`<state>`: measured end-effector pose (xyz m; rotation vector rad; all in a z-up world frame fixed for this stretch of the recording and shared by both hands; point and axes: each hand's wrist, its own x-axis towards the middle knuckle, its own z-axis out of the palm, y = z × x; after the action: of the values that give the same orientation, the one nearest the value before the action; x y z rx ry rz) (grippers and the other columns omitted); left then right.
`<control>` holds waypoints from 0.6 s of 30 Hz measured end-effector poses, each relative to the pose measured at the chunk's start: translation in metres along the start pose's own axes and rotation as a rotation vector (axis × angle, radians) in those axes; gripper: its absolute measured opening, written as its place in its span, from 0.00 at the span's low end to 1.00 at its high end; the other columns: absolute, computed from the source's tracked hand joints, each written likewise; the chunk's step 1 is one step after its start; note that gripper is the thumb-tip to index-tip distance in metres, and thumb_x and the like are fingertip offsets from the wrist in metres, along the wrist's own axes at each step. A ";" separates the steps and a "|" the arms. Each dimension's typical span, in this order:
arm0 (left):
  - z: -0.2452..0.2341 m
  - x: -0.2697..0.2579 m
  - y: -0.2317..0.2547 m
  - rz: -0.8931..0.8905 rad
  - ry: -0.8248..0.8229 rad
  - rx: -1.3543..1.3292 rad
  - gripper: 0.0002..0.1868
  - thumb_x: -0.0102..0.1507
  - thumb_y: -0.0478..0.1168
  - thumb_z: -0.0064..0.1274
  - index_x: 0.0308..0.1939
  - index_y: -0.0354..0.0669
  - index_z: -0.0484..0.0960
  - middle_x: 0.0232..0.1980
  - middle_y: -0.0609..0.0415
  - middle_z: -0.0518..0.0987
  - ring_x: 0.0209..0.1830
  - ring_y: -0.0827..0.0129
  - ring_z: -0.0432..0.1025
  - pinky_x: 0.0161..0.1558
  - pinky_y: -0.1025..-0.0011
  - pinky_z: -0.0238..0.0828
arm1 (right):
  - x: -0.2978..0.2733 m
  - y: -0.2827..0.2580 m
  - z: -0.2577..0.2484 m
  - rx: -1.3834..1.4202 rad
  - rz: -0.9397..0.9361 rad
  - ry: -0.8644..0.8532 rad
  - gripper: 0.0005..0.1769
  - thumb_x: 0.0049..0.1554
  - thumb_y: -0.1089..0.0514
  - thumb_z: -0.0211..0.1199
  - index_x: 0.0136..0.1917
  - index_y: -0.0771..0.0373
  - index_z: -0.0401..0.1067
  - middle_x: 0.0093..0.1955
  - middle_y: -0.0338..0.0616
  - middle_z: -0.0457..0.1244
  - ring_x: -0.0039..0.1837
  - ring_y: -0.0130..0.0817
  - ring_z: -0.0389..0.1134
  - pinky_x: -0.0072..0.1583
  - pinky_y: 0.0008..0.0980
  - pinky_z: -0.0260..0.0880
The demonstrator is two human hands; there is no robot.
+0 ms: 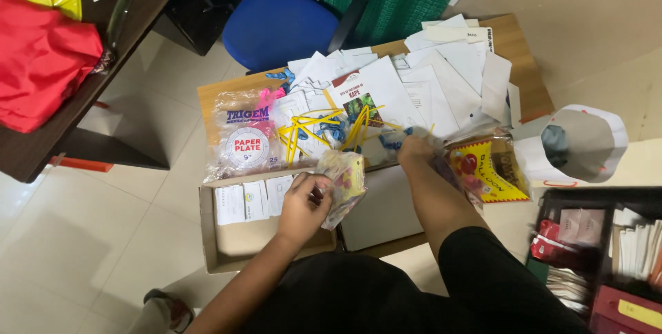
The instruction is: Organize various papers, envelopes, and small items on a desk into a box.
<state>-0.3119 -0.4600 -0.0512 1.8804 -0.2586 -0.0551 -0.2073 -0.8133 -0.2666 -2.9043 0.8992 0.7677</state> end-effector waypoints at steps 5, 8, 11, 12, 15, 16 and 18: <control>-0.001 0.001 0.000 -0.012 0.002 -0.012 0.08 0.59 0.32 0.60 0.42 0.39 0.82 0.40 0.53 0.77 0.27 0.72 0.74 0.30 0.75 0.74 | -0.007 -0.003 -0.006 0.028 0.041 0.018 0.14 0.60 0.55 0.60 0.57 0.56 0.80 0.63 0.50 0.69 0.65 0.46 0.71 0.62 0.46 0.72; -0.004 0.002 0.003 -0.008 0.003 0.002 0.08 0.59 0.32 0.60 0.42 0.39 0.82 0.40 0.53 0.77 0.27 0.71 0.74 0.29 0.74 0.74 | -0.047 -0.009 -0.042 0.043 0.008 0.011 0.15 0.57 0.52 0.64 0.57 0.56 0.79 0.62 0.49 0.69 0.65 0.45 0.70 0.63 0.46 0.70; -0.006 0.004 0.004 0.002 0.011 0.007 0.08 0.59 0.32 0.60 0.42 0.38 0.82 0.40 0.53 0.77 0.26 0.71 0.74 0.29 0.74 0.74 | -0.068 -0.001 -0.039 0.284 -0.042 0.081 0.17 0.54 0.51 0.68 0.56 0.58 0.79 0.57 0.51 0.70 0.60 0.46 0.70 0.61 0.45 0.69; -0.007 0.006 0.004 -0.001 0.023 0.011 0.07 0.59 0.32 0.60 0.41 0.38 0.82 0.40 0.52 0.78 0.26 0.70 0.74 0.29 0.74 0.73 | -0.070 0.004 -0.031 0.515 -0.070 0.171 0.17 0.53 0.52 0.71 0.54 0.59 0.80 0.52 0.53 0.71 0.55 0.48 0.71 0.59 0.44 0.70; -0.008 0.006 -0.002 0.046 0.045 0.014 0.07 0.59 0.32 0.60 0.41 0.37 0.82 0.41 0.52 0.79 0.27 0.70 0.75 0.30 0.75 0.74 | -0.059 0.016 0.011 1.225 -0.391 0.167 0.12 0.54 0.58 0.72 0.50 0.66 0.80 0.44 0.47 0.72 0.45 0.31 0.70 0.49 0.34 0.69; -0.008 0.006 -0.004 0.049 0.040 0.013 0.07 0.59 0.32 0.60 0.41 0.37 0.82 0.41 0.52 0.79 0.27 0.70 0.75 0.30 0.75 0.74 | -0.079 0.014 -0.003 1.226 -0.388 0.170 0.12 0.54 0.58 0.72 0.50 0.66 0.80 0.44 0.47 0.72 0.45 0.31 0.70 0.49 0.34 0.69; -0.008 0.010 -0.009 0.006 0.038 0.015 0.08 0.58 0.32 0.60 0.41 0.37 0.83 0.40 0.51 0.80 0.27 0.70 0.75 0.29 0.75 0.73 | -0.117 0.008 -0.036 1.748 -0.450 -0.163 0.09 0.57 0.62 0.69 0.50 0.65 0.75 0.41 0.39 0.67 0.40 0.25 0.65 0.44 0.27 0.66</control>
<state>-0.2993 -0.4515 -0.0564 1.8932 -0.2387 -0.0135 -0.2791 -0.7630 -0.1810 -1.3172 0.3929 -0.0037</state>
